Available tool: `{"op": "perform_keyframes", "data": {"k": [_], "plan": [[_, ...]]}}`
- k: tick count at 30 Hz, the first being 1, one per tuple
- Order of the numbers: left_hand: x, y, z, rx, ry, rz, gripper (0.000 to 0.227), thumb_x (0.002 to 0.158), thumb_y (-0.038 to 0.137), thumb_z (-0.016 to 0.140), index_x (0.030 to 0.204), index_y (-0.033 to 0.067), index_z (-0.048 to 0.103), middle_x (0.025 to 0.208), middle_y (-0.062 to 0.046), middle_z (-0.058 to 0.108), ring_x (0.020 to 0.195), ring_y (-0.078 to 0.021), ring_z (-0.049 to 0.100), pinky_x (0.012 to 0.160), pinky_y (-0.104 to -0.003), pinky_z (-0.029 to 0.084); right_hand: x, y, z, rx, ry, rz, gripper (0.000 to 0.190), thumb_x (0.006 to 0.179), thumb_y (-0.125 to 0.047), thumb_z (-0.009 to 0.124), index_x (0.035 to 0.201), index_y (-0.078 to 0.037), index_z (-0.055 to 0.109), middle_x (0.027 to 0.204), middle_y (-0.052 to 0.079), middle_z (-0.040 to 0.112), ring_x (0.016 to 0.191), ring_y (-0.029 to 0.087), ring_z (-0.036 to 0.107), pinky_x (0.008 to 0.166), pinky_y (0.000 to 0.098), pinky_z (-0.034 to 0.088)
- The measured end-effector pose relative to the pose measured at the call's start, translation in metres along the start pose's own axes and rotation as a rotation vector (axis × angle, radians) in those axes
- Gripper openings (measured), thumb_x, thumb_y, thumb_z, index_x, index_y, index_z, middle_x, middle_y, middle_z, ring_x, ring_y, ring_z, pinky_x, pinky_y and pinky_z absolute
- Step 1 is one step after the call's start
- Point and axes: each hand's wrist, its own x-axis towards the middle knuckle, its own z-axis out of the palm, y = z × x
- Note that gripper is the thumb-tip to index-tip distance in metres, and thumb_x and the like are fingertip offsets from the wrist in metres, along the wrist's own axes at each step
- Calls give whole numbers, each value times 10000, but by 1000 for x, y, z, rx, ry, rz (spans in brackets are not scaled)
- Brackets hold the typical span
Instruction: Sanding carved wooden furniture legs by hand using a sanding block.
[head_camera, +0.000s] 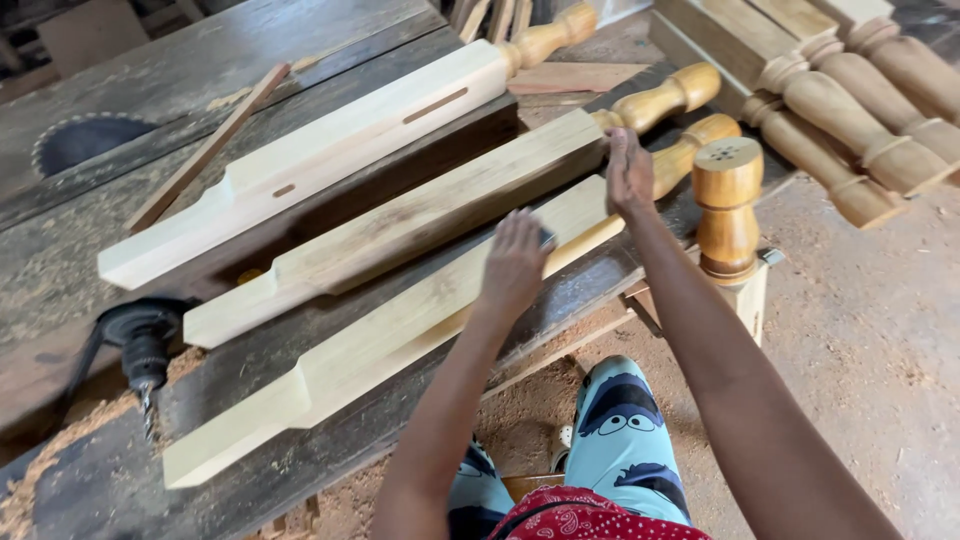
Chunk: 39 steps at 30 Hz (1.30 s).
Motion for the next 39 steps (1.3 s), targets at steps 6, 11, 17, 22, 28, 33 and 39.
{"op": "perform_keyframes", "data": {"k": [6,11,17,22,28,33,39], "plan": [[65,29,5,-250,86,-48,537,1091,363,457,1400,-69,536,1490,-256,489,1425,-394,435,1209,-513,322,3,8,2,127,0,20,560,1143,-419,318,1252,33,631,1009,191,738,943,323,695,849,424,530],[-43,-23,-66,-85,-68,-30,166,1018,142,567,1086,121,716,1507,-199,510,1454,-358,427,1266,-492,291,-2,-11,-4,63,-57,-82,577,1140,-427,283,1238,36,615,905,199,723,874,318,719,793,421,549],[-199,-89,-101,27,-63,-302,255,1031,163,487,1189,64,660,1520,-161,507,1461,-337,428,1233,-498,311,1,-29,-5,-58,-129,134,632,1127,-486,203,1323,-20,582,921,183,685,855,327,692,765,450,560],[-161,-73,-86,-78,13,-391,424,1051,248,497,1352,-43,567,1503,-223,496,1433,-370,441,1212,-510,342,0,1,1,206,-42,106,694,1125,-537,150,1457,-23,479,1179,216,627,1141,305,640,995,434,554],[16,4,-14,-170,73,-58,506,1068,335,477,1371,-69,500,1478,-274,493,1406,-424,463,1206,-525,363,2,29,8,393,161,49,657,1138,-498,200,1566,-15,318,1463,260,461,1349,347,570,1147,439,457],[118,48,43,-140,112,-3,480,1030,170,460,1454,-35,554,1547,-223,493,1471,-347,471,1264,-475,353,6,42,15,466,203,76,635,1134,-471,227,1554,-7,338,1467,257,490,1332,329,610,1141,412,448],[77,26,13,-390,26,-23,479,1107,295,441,1440,-36,537,1520,-230,518,1425,-355,484,1238,-478,325,4,38,13,494,162,98,623,1134,-457,247,1546,0,344,1450,247,521,1331,324,601,1133,403,444]]}}
